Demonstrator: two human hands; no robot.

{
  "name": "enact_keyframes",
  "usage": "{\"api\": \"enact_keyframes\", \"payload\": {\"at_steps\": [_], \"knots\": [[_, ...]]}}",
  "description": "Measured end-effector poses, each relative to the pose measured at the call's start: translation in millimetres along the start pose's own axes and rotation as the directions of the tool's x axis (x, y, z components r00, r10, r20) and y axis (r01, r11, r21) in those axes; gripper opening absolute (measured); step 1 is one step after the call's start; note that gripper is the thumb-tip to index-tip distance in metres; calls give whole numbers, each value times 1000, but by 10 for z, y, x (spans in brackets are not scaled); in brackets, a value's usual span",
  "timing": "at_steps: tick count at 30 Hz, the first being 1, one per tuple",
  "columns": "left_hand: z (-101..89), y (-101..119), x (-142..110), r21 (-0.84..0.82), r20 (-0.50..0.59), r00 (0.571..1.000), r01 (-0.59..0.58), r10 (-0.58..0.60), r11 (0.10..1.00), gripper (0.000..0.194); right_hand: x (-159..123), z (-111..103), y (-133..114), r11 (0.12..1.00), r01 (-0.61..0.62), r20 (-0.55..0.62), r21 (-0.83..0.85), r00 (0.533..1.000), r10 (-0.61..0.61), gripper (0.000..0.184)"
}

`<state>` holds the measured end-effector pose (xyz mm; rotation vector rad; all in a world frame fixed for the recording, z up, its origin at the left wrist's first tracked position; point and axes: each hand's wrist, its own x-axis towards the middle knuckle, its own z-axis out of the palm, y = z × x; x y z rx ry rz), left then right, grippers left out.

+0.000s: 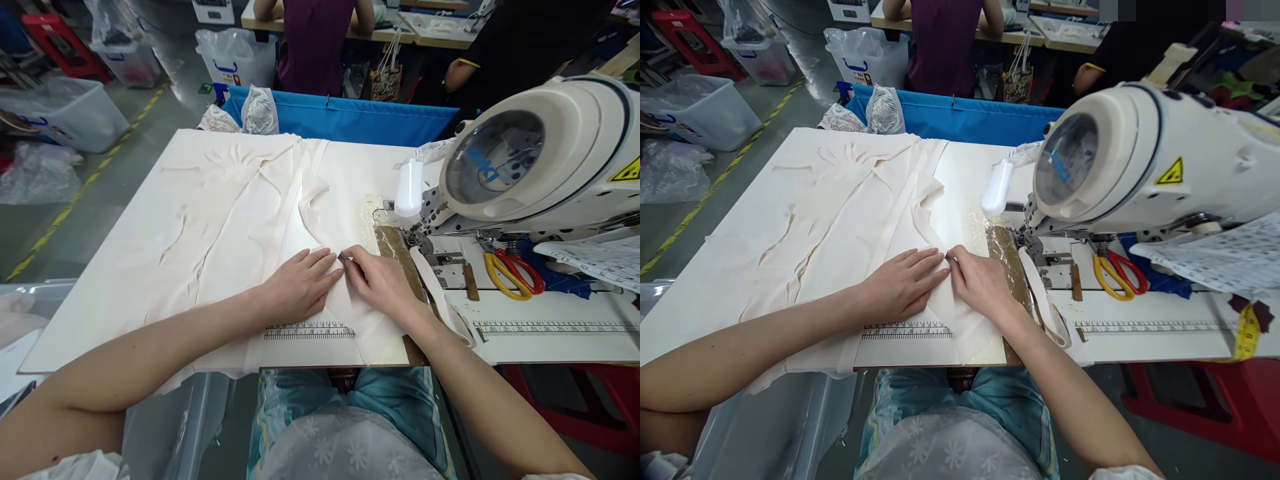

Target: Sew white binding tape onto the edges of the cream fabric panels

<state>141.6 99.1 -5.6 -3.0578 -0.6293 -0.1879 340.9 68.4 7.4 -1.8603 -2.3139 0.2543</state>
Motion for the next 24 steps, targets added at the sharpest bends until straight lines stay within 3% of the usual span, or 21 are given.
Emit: {"api": "enact_keyframes", "payload": {"at_steps": [7, 10, 15, 24], "knots": [[7, 4, 10, 2, 20, 1000, -4, 4, 1000, 46, -4, -125, -10, 999, 21, 56, -38, 998, -18, 23], [9, 13, 13, 7, 26, 1000, -13, 12, 1000, 45, -42, -184, 53, 999, 29, 82, 33, 996, -31, 20], [3, 27, 15, 14, 14, 1000, -12, 12, 1000, 44, -161, -110, 150, 983, -3, -21, 181, 1000, 7, 23], [-26, 34, 13, 2, 37, 999, -22, 22, 1000, 47, -381, -13, 194, 994, 16, -104, 107, 995, -5, 30]]}}
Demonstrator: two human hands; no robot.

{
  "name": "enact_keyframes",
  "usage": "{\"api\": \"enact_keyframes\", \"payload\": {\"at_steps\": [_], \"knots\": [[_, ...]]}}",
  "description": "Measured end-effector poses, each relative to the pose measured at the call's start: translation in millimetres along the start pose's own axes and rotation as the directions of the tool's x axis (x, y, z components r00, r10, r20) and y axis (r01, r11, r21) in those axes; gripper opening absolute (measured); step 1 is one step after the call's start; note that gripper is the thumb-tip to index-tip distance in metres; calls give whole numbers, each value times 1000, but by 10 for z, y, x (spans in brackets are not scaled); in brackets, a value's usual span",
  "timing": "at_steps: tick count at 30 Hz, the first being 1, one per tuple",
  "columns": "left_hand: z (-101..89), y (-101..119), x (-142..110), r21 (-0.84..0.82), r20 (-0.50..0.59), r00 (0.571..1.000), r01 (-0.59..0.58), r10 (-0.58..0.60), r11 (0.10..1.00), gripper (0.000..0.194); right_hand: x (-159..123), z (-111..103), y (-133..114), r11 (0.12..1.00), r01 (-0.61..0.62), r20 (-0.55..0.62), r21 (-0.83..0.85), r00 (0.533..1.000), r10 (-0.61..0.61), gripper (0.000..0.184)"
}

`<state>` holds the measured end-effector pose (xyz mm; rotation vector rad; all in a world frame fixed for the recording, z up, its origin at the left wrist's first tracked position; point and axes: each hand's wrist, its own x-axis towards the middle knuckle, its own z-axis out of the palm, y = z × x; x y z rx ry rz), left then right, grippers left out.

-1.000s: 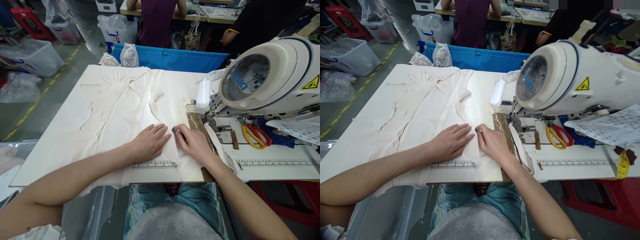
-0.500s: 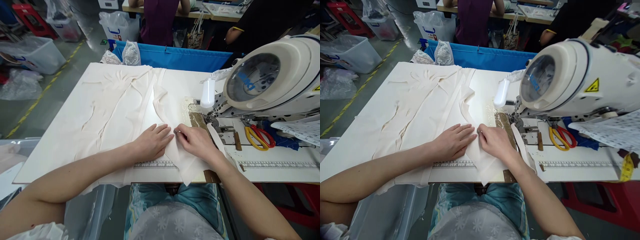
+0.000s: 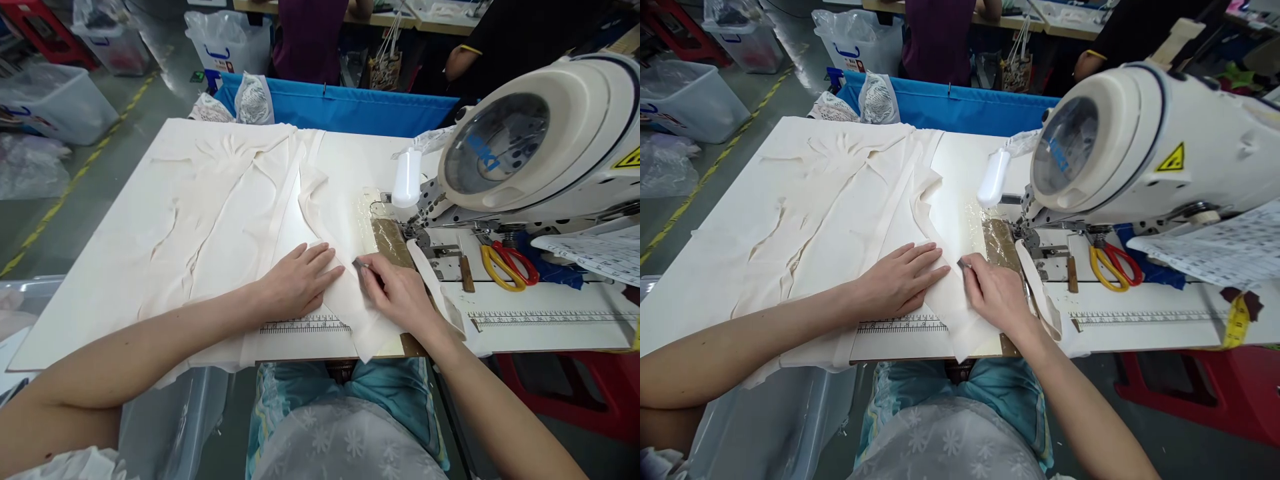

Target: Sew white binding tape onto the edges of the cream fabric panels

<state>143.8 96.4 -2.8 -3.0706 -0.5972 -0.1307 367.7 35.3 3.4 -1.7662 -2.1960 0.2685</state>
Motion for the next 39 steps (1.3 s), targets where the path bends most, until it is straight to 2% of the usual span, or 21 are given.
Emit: {"api": "enact_keyframes", "payload": {"at_steps": [5, 22, 28, 32, 37, 39], "knots": [[11, 6, -5, -15, 0, 1000, 8, -8, 1000, 48, 33, 51, -54, 997, 24, 14, -77, 1000, -23, 29], [-12, 15, 15, -4, -13, 1000, -2, 2, 1000, 48, 150, 73, -140, 991, -8, 61, -132, 998, 16, 27], [-18, 23, 16, 22, 15, 1000, 8, -9, 1000, 48, -22, -53, -59, 983, 46, 110, -177, 994, -27, 27], [-28, 15, 8, 10, 20, 1000, 10, -10, 1000, 47, -140, -131, 8, 989, 31, 145, -143, 989, -10, 27], [-26, -76, 34, -8, -48, 990, 132, -132, 991, 41, 27, -81, -81, 976, 1, 172, -216, 984, 37, 28], [-18, -110, 51, -23, -59, 989, 133, -134, 991, 41, 137, -52, -139, 974, 4, 165, -224, 986, 34, 27]]}}
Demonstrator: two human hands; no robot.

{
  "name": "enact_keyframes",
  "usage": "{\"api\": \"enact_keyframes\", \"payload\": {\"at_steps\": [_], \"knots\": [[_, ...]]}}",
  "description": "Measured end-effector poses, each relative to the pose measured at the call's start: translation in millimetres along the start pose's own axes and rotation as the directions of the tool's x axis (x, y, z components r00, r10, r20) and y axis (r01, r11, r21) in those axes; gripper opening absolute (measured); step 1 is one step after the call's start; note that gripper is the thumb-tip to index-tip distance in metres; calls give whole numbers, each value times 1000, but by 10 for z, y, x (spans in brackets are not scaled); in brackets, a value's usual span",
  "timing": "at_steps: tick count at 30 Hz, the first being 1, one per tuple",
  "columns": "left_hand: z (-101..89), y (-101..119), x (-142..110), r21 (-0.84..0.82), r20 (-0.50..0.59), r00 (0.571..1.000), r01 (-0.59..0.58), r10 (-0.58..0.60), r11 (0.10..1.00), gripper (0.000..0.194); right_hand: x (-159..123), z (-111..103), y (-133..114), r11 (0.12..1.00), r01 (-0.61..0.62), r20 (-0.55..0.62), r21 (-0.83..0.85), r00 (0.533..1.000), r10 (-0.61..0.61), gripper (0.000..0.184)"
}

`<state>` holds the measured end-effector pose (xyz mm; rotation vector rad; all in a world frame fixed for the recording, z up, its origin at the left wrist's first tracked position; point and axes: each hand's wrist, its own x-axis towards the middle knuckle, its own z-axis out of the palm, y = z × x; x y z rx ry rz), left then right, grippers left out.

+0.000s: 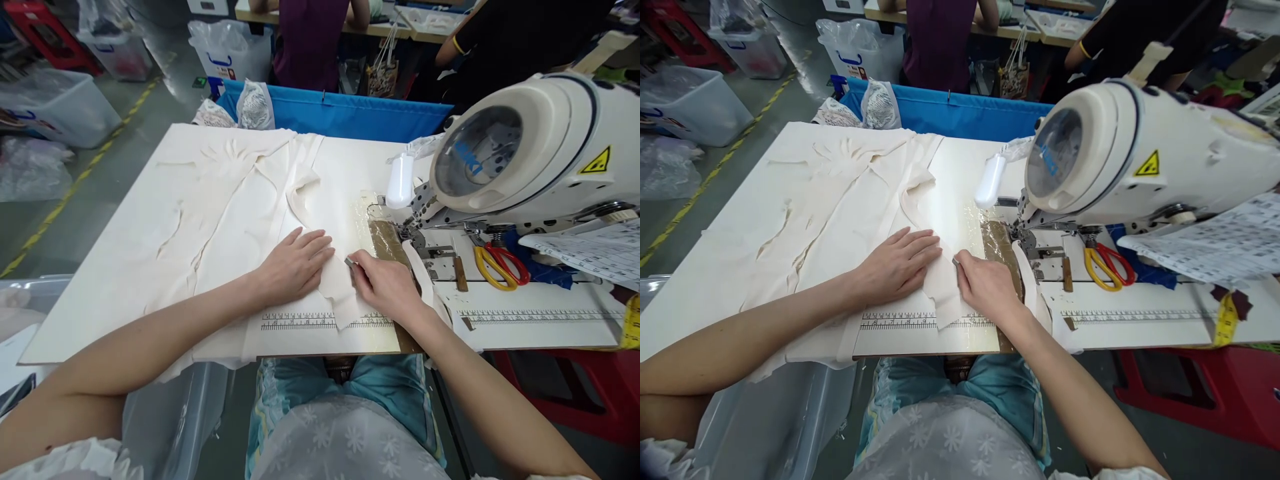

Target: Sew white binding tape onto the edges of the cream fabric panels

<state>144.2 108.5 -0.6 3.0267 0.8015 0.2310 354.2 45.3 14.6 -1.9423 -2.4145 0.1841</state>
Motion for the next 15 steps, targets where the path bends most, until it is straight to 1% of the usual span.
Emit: {"api": "enact_keyframes", "payload": {"at_steps": [3, 7, 15], "knots": [[21, -15, 7, -12, 28, 999, -29, 29, 1000, 43, 113, -15, -44, 1000, 16, -13, 19, 1000, -16, 25], [54, 1, -20, -11, 53, 998, -24, 25, 1000, 45, 173, -13, -22, 997, 5, -38, 76, 999, -2, 26], [56, 8, -41, -44, 27, 999, -16, 18, 999, 43, 290, 28, -72, 990, 10, -77, 142, 997, 1, 24]]}}
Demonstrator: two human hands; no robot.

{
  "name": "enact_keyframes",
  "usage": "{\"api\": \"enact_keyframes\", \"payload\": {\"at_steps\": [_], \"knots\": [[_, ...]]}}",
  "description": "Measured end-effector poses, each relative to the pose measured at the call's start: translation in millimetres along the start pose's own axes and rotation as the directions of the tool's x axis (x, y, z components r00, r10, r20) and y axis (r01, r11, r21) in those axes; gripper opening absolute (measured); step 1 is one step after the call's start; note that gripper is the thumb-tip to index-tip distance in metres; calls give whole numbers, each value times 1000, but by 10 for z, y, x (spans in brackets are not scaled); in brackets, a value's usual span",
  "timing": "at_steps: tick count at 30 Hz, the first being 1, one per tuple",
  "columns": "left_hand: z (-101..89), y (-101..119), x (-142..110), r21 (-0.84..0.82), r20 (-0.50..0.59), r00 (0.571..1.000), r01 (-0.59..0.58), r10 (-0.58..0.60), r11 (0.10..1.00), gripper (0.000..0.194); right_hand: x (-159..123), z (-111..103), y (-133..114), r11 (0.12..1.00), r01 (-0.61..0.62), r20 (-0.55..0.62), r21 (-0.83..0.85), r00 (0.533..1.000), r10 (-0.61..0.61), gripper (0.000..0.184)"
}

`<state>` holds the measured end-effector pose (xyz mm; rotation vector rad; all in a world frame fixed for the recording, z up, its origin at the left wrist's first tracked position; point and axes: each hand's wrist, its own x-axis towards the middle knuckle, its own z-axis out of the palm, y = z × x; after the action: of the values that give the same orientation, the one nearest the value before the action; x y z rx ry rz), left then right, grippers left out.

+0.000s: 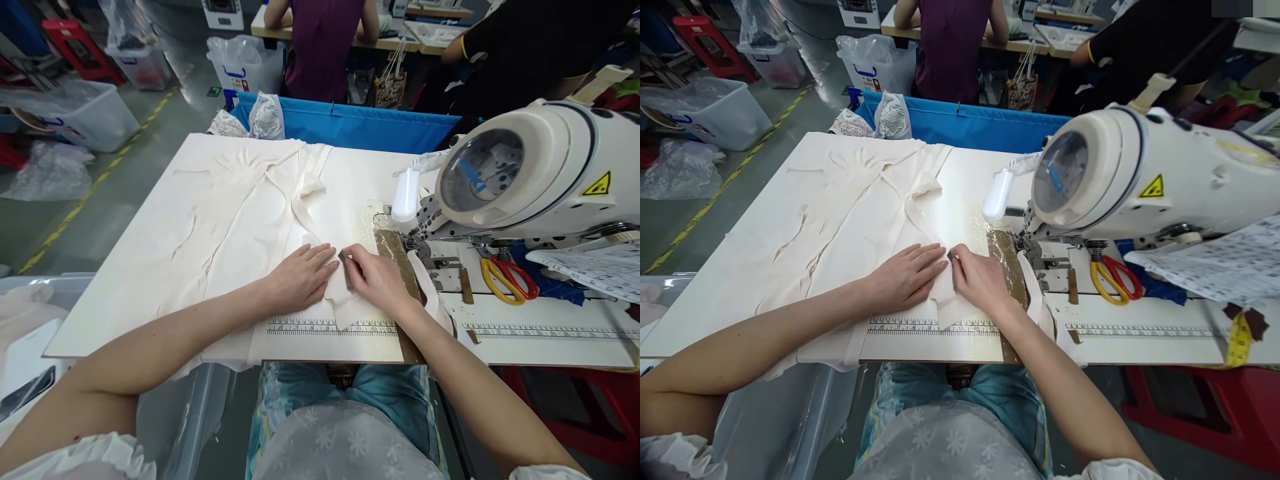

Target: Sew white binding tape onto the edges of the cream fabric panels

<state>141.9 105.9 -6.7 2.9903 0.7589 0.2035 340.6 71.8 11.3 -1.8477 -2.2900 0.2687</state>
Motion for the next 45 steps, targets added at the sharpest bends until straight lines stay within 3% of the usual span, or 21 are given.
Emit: {"api": "enact_keyframes", "payload": {"at_steps": [11, 21, 26, 28, 34, 45], "knots": [[-23, 11, 14, 20, 23, 1000, -10, 9, 1000, 45, 58, 14, -45, 999, 15, 19, -37, 1000, -14, 27], [-39, 9, 20, 30, 53, 999, -8, 6, 1000, 43, -286, -93, 181, 997, 65, 79, -42, 995, -62, 25], [-41, 23, 8, 30, 69, 998, -6, 3, 1000, 44, -311, -25, 281, 965, 41, -155, 259, 988, 0, 26], [-47, 27, 2, 27, 82, 997, -18, 16, 999, 45, -301, -7, 287, 954, 49, -205, 295, 979, 13, 23], [-56, 19, -8, 2, 79, 996, -48, 48, 999, 46, -268, 40, 225, 990, 85, -103, 109, 992, -74, 26], [-89, 31, 6, -17, 132, 989, -70, 71, 997, 48, -216, 26, 184, 997, 64, -25, 34, 998, -63, 29]]}}
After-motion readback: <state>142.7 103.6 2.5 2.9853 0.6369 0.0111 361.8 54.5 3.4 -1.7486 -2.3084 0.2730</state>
